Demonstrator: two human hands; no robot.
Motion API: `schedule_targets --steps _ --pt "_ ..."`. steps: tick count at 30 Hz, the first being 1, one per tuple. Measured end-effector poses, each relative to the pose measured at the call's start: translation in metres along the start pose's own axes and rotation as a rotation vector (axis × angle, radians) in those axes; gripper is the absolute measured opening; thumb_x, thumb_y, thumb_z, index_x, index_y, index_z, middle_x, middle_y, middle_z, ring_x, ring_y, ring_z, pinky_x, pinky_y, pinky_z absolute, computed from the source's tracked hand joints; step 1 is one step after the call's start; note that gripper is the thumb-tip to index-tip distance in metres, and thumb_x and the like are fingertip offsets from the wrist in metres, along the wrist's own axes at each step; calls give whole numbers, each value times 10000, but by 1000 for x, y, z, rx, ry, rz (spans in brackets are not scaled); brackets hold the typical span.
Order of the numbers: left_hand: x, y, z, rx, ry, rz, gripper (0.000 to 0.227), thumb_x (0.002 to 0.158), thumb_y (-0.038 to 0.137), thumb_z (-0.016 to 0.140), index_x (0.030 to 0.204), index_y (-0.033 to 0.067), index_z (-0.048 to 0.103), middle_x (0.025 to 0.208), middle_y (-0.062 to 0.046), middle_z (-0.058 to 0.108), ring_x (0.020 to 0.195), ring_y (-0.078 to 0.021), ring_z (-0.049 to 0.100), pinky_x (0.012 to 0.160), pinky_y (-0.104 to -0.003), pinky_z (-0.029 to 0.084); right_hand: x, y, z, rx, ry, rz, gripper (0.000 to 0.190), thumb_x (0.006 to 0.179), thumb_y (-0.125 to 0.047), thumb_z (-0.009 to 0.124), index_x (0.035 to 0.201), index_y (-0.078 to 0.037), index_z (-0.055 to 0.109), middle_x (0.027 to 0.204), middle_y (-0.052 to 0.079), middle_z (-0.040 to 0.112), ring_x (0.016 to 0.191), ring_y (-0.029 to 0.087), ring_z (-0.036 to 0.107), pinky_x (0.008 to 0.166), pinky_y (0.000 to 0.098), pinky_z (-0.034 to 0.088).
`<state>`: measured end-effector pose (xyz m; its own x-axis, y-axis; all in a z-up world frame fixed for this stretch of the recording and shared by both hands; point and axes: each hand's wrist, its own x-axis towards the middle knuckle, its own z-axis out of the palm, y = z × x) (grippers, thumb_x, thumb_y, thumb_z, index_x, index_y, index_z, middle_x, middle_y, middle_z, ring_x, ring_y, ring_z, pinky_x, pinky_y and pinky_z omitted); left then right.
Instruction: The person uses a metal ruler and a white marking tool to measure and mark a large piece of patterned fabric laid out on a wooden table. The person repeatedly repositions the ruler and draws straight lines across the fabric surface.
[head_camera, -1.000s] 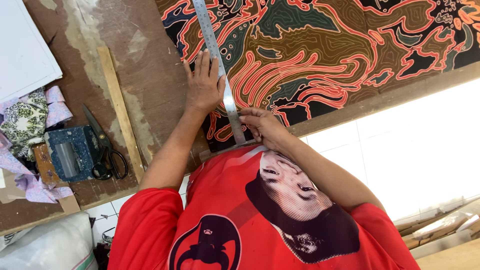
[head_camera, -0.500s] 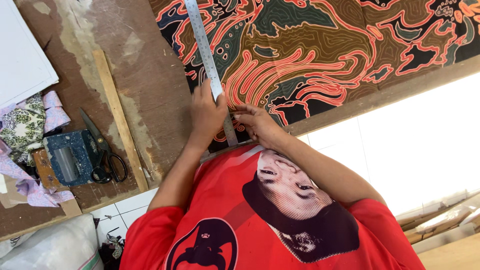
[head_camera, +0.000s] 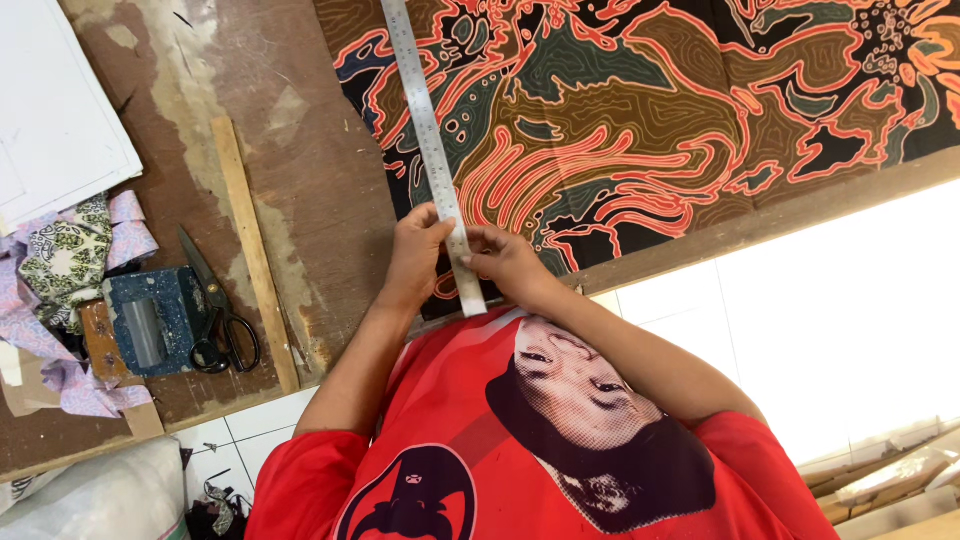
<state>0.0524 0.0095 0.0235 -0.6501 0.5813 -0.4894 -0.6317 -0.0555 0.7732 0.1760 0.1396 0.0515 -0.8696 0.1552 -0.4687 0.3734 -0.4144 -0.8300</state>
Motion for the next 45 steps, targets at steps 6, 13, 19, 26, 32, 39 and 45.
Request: schedule_targets --steps 6,13,19,26,32,39,45 --pt "1 13 36 291 -88 296 138 956 14 672 1087 -14 703 886 4 666 749 -55 597 656 -228 498 -16 -26 7 -776 285 -402 683 811 -109 812 1426 -1 534 1031 153 648 876 251 670 764 340 566" --pt "4 10 69 176 -123 352 140 977 18 671 1108 -14 709 848 45 603 731 -41 537 638 -229 446 -25 -46 -1 -915 409 -659 669 838 -66 739 1455 27 499 1047 185 644 878 307 684 748 369 566" --pt "12 -7 62 346 -149 276 166 1012 120 657 1062 -29 710 817 -3 649 701 -71 564 610 -255 455 -22 -28 -17 -983 415 -678 641 815 -88 733 1409 25 520 1032 182 656 805 306 690 684 380 577" --pt "41 17 9 1428 112 814 416 1045 249 606 1359 -24 606 1380 -204 541 1301 -335 519 1125 -493 417 -24 -6 -35 -1213 382 -472 720 823 -218 746 1424 60 465 989 171 639 764 325 686 627 421 557" --pt "57 33 -28 1618 180 735 595 975 280 626 1448 -64 515 1528 -305 397 1441 -438 359 1156 -613 283 -18 0 -33 -1260 350 -473 744 820 -264 745 1423 60 454 1033 188 640 784 353 690 628 444 565" --pt "43 19 -50 1552 219 858 542 1047 277 616 1444 -81 528 1574 -279 418 1467 -450 403 1189 -623 311 -9 0 -29 -1287 328 -404 697 819 -277 754 1383 37 493 1001 185 649 732 358 686 626 460 556" --pt "40 14 -55 1544 265 860 510 939 112 588 1404 -96 566 1547 -248 466 1435 -432 444 1173 -611 347 -5 6 -26 -1273 331 -592 697 813 -246 768 1380 53 494 1024 197 647 745 353 683 629 446 564"
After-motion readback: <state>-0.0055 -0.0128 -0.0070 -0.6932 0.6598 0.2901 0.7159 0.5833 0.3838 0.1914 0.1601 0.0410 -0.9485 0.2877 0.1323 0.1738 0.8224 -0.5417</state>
